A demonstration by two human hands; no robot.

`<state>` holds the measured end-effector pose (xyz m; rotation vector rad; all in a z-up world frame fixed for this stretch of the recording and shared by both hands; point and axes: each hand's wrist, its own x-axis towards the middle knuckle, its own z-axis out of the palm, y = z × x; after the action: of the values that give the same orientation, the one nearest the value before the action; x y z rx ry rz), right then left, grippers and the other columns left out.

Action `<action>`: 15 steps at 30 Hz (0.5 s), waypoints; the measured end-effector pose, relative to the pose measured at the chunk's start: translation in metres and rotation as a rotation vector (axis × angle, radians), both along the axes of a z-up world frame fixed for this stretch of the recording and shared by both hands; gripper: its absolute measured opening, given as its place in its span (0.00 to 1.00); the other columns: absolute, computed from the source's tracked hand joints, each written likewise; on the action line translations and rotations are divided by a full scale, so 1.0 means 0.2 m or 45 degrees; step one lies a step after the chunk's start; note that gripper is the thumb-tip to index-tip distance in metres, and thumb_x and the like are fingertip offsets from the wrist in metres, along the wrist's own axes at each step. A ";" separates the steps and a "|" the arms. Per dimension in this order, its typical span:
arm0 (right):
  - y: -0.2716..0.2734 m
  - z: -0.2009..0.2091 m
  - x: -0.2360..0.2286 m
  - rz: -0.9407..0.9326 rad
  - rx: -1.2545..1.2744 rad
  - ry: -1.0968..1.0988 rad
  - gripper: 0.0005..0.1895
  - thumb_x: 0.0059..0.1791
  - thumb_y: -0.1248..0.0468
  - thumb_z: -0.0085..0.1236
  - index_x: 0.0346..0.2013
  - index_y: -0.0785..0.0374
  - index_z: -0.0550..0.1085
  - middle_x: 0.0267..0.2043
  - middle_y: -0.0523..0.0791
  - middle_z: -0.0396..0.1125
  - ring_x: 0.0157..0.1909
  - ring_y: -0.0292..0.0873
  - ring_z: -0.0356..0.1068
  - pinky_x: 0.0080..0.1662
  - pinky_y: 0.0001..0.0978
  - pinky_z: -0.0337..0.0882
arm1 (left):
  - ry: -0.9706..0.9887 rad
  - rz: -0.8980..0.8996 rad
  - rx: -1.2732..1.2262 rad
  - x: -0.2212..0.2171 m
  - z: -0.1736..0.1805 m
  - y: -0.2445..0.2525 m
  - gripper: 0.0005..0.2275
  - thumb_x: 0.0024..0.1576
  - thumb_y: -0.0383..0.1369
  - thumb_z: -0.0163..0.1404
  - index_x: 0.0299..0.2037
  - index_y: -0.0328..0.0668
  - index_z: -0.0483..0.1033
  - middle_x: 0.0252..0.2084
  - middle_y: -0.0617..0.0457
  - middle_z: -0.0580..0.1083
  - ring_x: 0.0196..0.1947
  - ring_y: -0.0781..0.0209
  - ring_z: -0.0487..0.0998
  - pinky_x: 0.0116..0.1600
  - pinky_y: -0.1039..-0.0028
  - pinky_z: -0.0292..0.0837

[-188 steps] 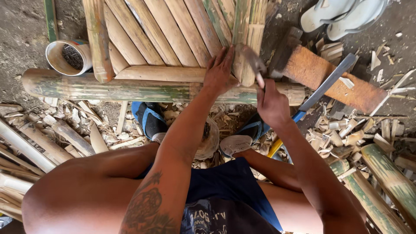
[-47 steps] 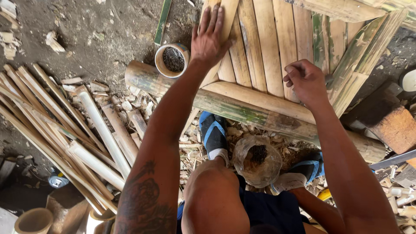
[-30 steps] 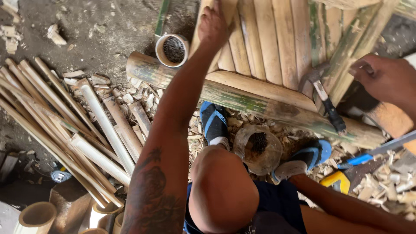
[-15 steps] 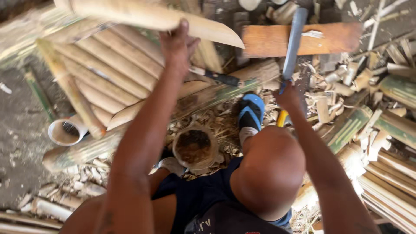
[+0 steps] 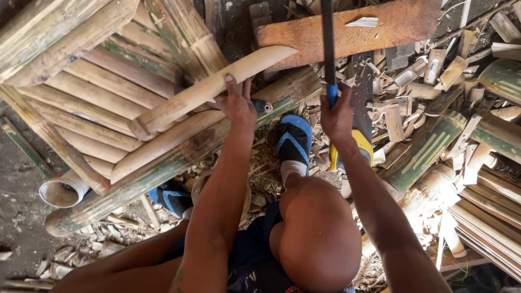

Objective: The person is assembling a bamboo structure by cutting bamboo strips with a machete and hammering them into place. They repeatedly adjust the strips and secure them using a hammer and nails.

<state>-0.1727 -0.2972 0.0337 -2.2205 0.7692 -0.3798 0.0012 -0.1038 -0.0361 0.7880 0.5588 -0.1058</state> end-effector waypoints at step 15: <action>0.02 -0.42 0.20 0.167 -0.015 0.177 0.23 0.54 0.61 0.53 0.57 0.75 0.62 0.29 0.64 0.70 0.33 0.70 0.70 0.34 0.63 0.68 | 0.077 -0.002 0.120 0.06 0.18 0.09 0.32 0.54 0.32 0.60 0.63 0.47 0.49 0.58 0.43 0.69 0.58 0.43 0.76 0.57 0.55 0.78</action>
<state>-0.1328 -0.2922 -0.0502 -2.3119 0.6898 -0.1677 0.0122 -0.0853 -0.0005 0.8795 0.6241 -0.1060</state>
